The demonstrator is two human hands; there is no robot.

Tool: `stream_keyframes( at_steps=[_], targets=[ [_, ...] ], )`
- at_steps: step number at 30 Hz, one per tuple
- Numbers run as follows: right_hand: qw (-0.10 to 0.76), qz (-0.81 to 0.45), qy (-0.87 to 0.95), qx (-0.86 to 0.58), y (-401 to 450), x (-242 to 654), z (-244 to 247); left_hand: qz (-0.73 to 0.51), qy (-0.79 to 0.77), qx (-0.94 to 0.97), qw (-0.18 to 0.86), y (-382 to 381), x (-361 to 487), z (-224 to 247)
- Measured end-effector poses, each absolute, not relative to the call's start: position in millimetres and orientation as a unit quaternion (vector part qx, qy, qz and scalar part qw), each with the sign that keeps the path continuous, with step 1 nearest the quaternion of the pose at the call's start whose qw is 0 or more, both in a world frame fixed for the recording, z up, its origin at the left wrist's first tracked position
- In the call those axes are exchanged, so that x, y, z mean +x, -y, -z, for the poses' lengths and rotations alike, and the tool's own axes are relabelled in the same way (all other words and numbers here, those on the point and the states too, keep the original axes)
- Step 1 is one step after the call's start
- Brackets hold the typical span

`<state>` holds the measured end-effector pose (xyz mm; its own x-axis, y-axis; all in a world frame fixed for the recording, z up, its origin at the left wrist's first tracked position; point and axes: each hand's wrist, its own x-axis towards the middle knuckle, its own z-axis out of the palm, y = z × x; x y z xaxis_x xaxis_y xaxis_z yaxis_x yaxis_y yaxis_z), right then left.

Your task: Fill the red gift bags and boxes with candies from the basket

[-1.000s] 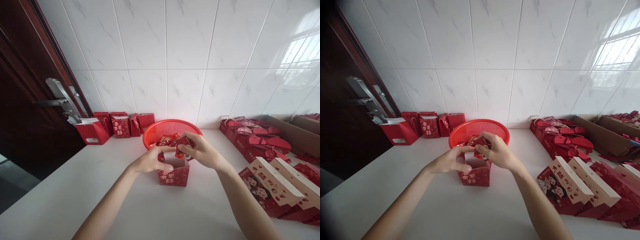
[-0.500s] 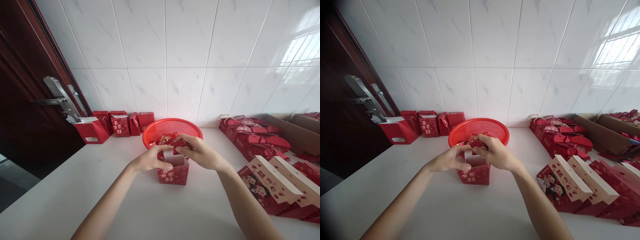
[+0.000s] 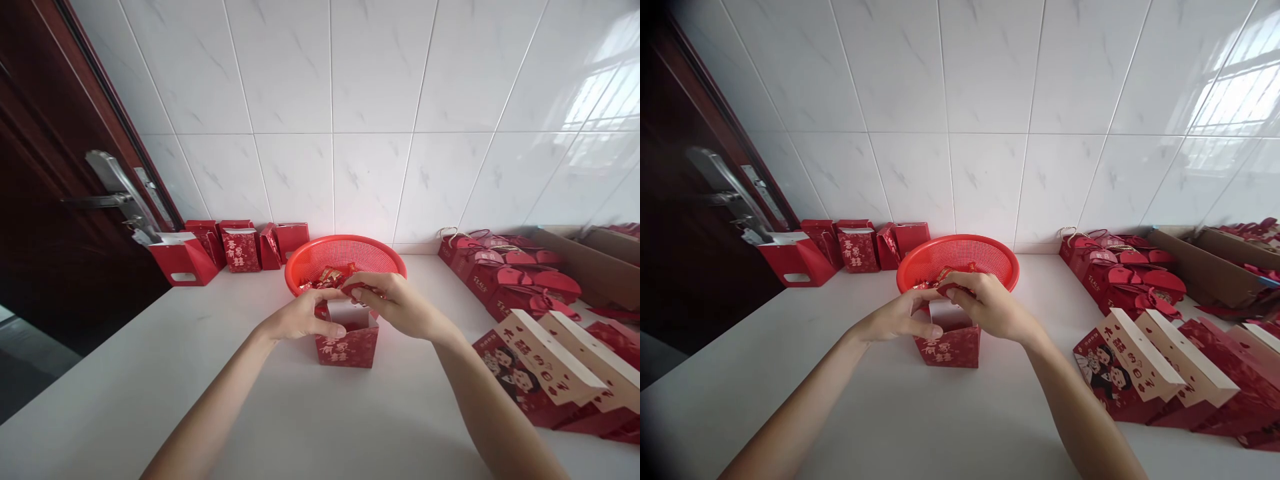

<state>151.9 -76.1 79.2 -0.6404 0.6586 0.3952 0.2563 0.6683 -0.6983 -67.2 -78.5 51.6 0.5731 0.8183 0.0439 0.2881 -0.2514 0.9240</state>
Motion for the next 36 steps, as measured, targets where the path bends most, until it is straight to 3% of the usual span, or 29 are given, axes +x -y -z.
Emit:
stream_keyframes(
  at_steps=[5,13,27,31,36],
  targets=[
    [0.346,-0.309,0.846,-0.263,76.1,150.3,-79.7,-0.266,-0.39,0.738,0.481,78.3,-67.4,-51.7],
    [0.278,-0.327,0.865,-0.259,73.4,150.4,-75.0,-0.246,-0.408,0.728,0.493,76.8,-69.7,-46.8],
    [0.392,-0.262,0.822,-0.319,68.0,171.9,-86.9,-0.284,-0.425,0.745,0.427,76.3,-69.4,-46.0],
    [0.388,-0.261,0.814,-0.345,64.0,180.0,-89.0,-0.262,-0.426,0.774,0.389,79.2,-70.2,-47.4],
    [0.359,-0.295,0.814,-0.35,59.7,184.9,-86.6,-0.336,-0.424,0.758,0.364,81.7,-69.8,-47.9]
  ],
)
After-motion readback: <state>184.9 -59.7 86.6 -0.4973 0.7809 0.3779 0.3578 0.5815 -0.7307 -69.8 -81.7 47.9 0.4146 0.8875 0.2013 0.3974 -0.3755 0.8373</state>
